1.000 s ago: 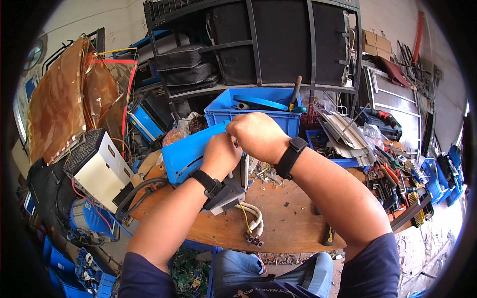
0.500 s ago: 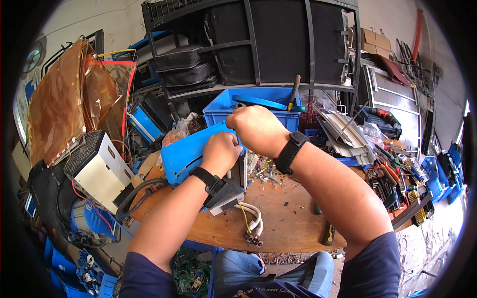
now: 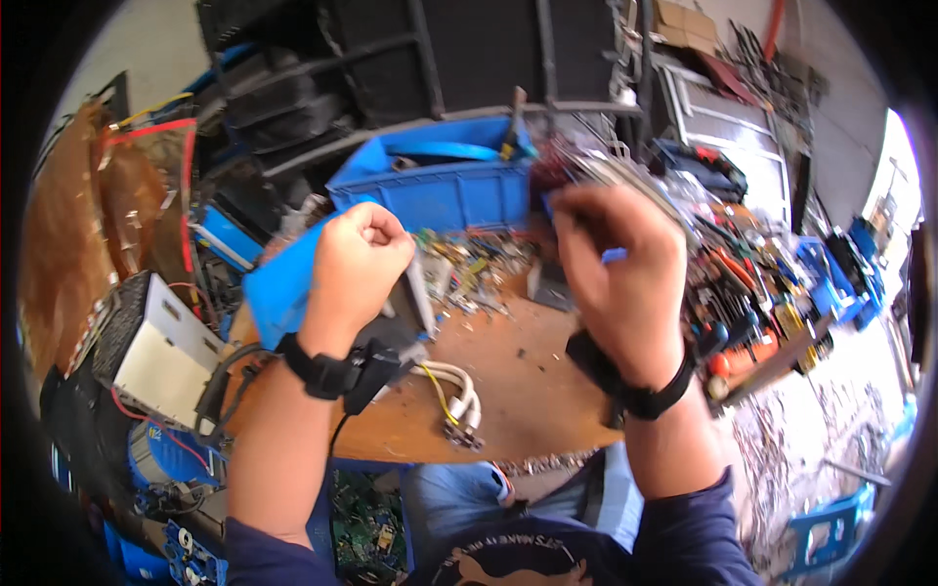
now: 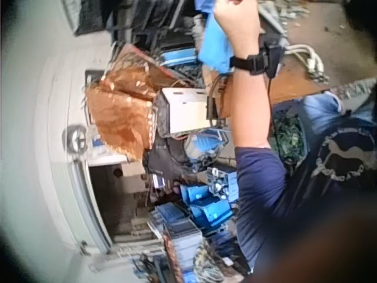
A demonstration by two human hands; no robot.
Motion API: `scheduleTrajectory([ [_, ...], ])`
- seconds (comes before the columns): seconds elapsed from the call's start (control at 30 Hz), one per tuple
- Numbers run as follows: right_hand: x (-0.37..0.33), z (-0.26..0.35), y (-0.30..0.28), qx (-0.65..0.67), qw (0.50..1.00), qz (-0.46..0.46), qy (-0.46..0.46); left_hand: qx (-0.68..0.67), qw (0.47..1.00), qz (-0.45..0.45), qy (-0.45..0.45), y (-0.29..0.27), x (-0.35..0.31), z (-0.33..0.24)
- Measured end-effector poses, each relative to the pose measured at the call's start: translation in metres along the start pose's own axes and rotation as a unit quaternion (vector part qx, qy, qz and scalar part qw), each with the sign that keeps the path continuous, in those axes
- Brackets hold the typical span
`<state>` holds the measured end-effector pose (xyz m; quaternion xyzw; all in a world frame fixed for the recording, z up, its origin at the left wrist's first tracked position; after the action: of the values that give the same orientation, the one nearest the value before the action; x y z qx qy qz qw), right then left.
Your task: The person assembles a blue and white electronic device on a cluttered workbench. They insert a black rectangular component into the device's housing, connect a white cable, and secure the blue plastic cover using a screwdriver. The person handles the device and tools with both hands throughout the process.
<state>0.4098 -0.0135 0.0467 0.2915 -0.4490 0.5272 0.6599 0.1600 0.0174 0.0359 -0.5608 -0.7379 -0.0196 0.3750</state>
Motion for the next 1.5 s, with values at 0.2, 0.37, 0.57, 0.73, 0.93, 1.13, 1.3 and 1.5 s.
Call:
scheduleTrajectory([
  [0.2, -0.168, -0.053, -0.043, -0.162, 0.942, 0.142, 0.258, 0.249, 0.892, 0.376, 0.007, 0.085, -0.091, 0.013],
  [0.37, -0.207, -0.063, -0.064, -0.172, 0.921, 0.133, 0.322, 0.442, 0.861, 0.249, 0.032, 0.105, -0.065, 0.015],
  [0.57, -0.182, -0.08, -0.053, -0.199, 0.946, 0.114, 0.227, 0.33, 0.931, 0.012, 0.152, 0.056, -0.039, -0.035],
  [0.73, -0.172, -0.103, -0.031, -0.274, 0.924, 0.173, 0.202, 0.255, 0.959, -0.011, 0.123, -0.003, -0.063, -0.055],
  [0.93, -0.185, -0.12, -0.02, -0.431, 0.808, 0.364, 0.167, 0.275, 0.957, -0.089, 0.024, -0.1, -0.095, -0.034],
  [1.13, -0.177, -0.118, -0.027, -0.443, 0.767, 0.424, 0.188, 0.262, 0.957, -0.114, -0.04, -0.156, -0.117, 0.015],
  [1.3, -0.14, -0.096, -0.022, -0.377, 0.784, 0.455, 0.192, 0.145, 0.97, -0.161, -0.11, -0.17, -0.107, 0.058],
  [1.5, -0.087, -0.054, 0.026, -0.274, 0.817, 0.49, 0.128, 0.046, 0.974, -0.134, -0.174, -0.161, -0.069, 0.107],
])
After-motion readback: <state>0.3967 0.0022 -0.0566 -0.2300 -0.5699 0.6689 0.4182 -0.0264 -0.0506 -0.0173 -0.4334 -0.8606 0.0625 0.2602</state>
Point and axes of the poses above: each hand's wrist, its own x-axis towards the middle knuckle, its own y-axis out of the palm, z = x × y, the point moved 3 cm from there along x, towards the middle knuckle, and after that the axes turned 6 degrees about x, right-handed, at the moved point
